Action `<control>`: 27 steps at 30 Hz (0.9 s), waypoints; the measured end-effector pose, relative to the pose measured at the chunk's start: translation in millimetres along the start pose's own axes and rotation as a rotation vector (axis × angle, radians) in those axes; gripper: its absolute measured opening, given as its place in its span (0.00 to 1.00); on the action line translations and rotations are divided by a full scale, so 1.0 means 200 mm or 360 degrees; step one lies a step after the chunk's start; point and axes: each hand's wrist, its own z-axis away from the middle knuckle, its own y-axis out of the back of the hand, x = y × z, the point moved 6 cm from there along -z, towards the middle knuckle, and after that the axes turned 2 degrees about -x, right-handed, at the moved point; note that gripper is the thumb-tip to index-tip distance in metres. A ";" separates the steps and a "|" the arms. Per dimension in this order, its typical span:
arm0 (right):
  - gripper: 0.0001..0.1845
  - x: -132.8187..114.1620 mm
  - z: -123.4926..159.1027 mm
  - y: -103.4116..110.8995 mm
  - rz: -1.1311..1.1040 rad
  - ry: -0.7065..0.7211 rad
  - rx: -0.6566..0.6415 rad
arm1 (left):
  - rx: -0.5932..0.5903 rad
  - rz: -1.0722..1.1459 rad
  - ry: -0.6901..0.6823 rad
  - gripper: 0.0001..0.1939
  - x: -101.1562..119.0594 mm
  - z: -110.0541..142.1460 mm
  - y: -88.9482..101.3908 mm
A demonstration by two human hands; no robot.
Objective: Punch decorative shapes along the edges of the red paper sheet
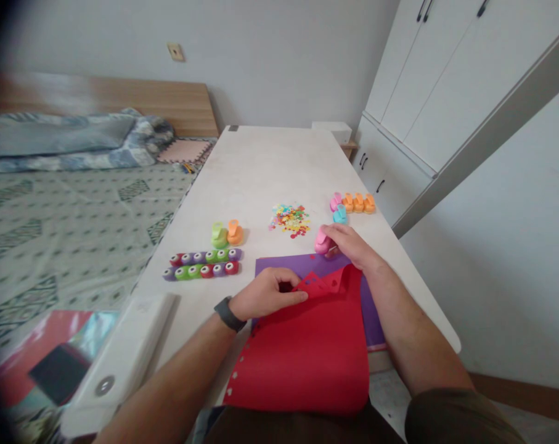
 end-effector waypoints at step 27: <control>0.23 0.00 -0.07 0.15 -0.0312 0.0324 0.0539 | 0.0570 0.0147 0.0205 0.18 -0.11 -0.03 0.08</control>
